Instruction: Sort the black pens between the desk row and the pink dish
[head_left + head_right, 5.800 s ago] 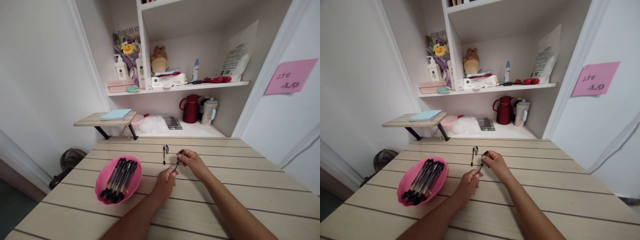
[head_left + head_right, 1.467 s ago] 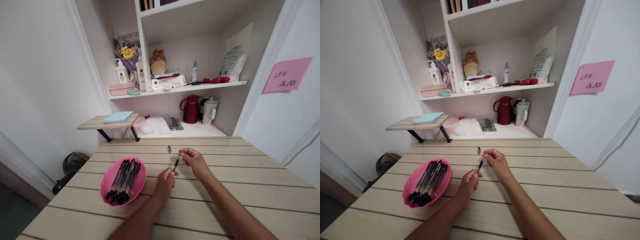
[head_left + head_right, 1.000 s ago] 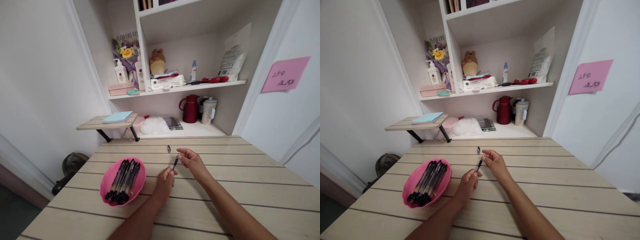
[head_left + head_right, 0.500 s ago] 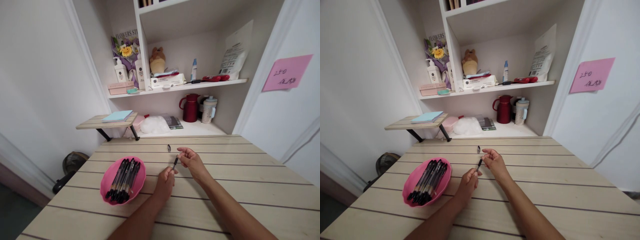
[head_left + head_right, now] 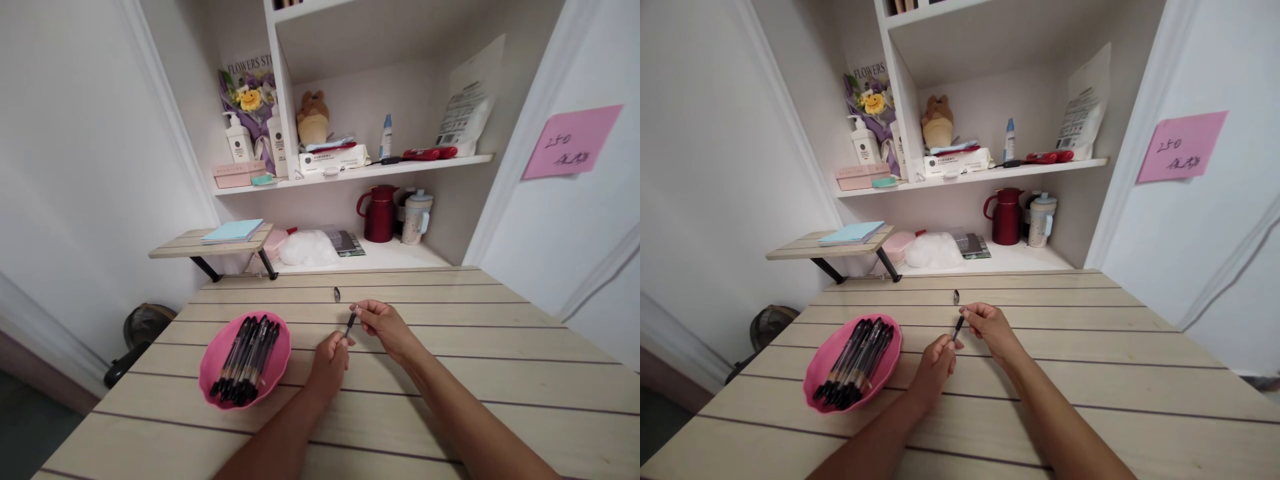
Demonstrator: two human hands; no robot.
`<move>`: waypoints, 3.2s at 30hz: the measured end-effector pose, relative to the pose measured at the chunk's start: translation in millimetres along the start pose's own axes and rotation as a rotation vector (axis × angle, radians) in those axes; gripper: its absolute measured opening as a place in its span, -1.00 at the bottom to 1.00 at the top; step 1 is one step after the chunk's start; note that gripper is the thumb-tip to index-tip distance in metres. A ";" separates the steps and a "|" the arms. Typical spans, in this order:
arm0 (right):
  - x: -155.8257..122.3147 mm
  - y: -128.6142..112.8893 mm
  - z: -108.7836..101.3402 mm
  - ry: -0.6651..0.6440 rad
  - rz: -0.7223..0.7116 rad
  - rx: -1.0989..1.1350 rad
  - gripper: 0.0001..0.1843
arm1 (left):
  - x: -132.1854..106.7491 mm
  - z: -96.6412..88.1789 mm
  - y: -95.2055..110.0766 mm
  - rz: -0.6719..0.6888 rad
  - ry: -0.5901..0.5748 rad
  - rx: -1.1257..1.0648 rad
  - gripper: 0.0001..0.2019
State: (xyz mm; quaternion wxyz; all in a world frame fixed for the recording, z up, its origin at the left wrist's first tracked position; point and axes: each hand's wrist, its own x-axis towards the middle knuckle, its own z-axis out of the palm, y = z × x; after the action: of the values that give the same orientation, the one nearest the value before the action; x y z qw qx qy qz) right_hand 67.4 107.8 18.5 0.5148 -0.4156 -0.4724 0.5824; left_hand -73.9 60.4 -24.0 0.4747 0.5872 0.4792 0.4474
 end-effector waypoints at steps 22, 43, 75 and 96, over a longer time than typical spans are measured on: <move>-1.4 1.5 -5.3 -0.080 0.067 0.092 -0.70 | -1.4 0.0 3.1 0.007 0.005 0.022 -0.72; -1.4 3.5 -5.1 -0.069 0.058 0.119 -0.72 | 2.4 -0.3 -5.0 0.019 -0.014 0.017 -0.72; 18.5 9.8 -1.0 -0.167 0.069 0.003 -0.68 | 5.4 0.3 -7.5 -0.051 0.008 -0.157 -0.77; 86.1 14.7 37.5 -0.026 -0.011 -0.470 -0.50 | 12.5 -4.3 -2.1 -0.133 0.237 -0.559 -0.66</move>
State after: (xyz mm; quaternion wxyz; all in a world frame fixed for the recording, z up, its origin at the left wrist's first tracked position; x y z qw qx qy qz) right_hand 17.2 188.3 12.1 0.4009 -0.5137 -0.6040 0.4588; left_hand -76.7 73.5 -24.5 0.5870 0.3447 0.4271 0.5952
